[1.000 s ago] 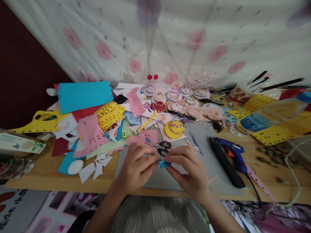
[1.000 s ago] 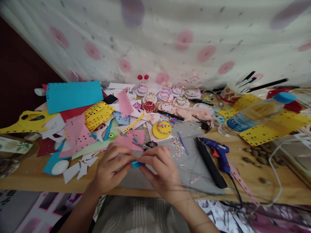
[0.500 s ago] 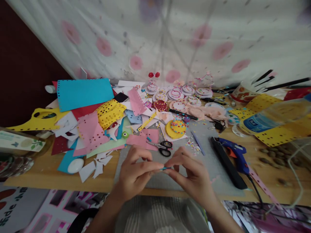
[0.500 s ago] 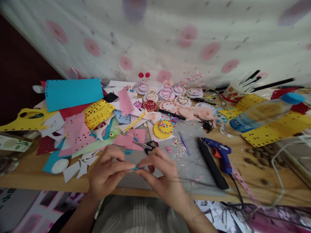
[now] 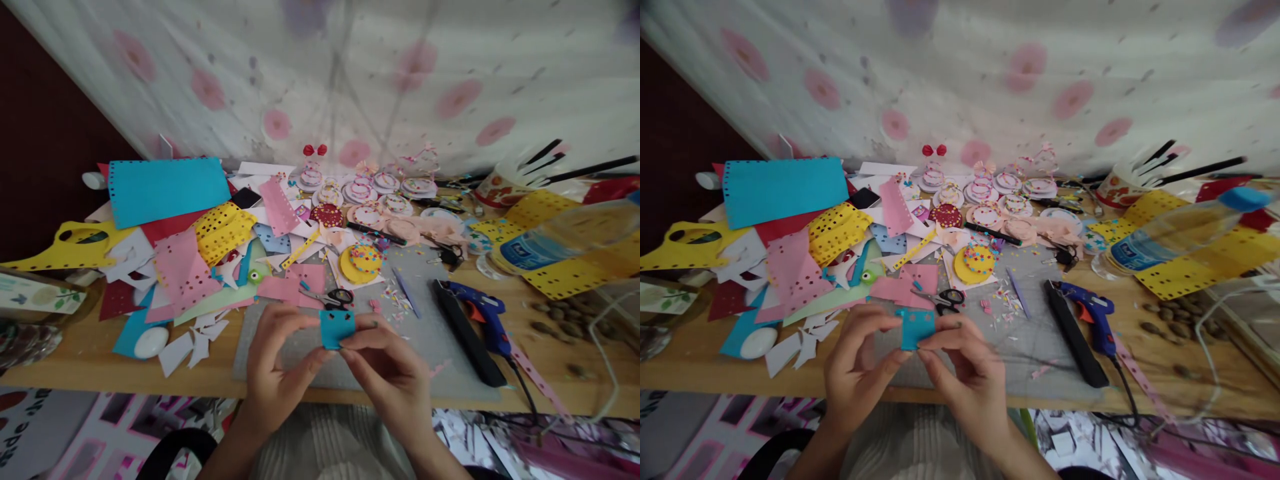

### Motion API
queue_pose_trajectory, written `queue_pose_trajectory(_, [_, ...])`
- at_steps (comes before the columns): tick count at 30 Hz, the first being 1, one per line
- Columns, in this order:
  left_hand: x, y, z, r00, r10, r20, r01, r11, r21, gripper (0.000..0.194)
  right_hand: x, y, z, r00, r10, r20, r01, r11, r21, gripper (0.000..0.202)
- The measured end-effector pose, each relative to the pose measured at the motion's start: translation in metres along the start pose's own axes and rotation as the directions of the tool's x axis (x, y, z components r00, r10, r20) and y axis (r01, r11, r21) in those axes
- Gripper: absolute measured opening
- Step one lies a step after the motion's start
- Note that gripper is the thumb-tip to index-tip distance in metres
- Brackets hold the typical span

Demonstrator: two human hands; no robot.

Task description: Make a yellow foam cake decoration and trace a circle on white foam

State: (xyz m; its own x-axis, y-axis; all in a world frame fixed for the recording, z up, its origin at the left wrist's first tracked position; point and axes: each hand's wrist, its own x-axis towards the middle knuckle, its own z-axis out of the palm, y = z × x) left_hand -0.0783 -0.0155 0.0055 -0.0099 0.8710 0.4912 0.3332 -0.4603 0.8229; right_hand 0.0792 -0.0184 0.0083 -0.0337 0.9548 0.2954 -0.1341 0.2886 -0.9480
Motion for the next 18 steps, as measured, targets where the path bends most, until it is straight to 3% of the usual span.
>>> queue_pose_trajectory(3, [-0.005,0.005,0.005,0.988,-0.153,0.029,0.155,0.978,-0.136,0.022,0.000,0.000,0.001,1.000,-0.015,-0.006,0.015,1.000,-0.024,0.013])
queue_pose_trajectory(8, [-0.005,0.010,0.007,0.984,-0.165,0.065,0.175,0.963,-0.203,0.003,0.002,-0.001,0.005,0.997,-0.046,-0.062,0.046,0.999,0.001,0.009])
queue_pose_trajectory(14, [-0.004,0.008,0.001,0.941,-0.305,0.147,0.334,0.910,-0.246,0.006,0.002,0.001,-0.003,0.994,0.098,-0.044,-0.096,0.995,0.036,0.023])
queue_pose_trajectory(18, [-0.002,0.005,0.001,0.905,-0.391,0.166,0.423,0.858,-0.290,0.008,0.004,0.001,-0.008,0.992,0.125,-0.022,-0.126,0.992,-0.007,0.021])
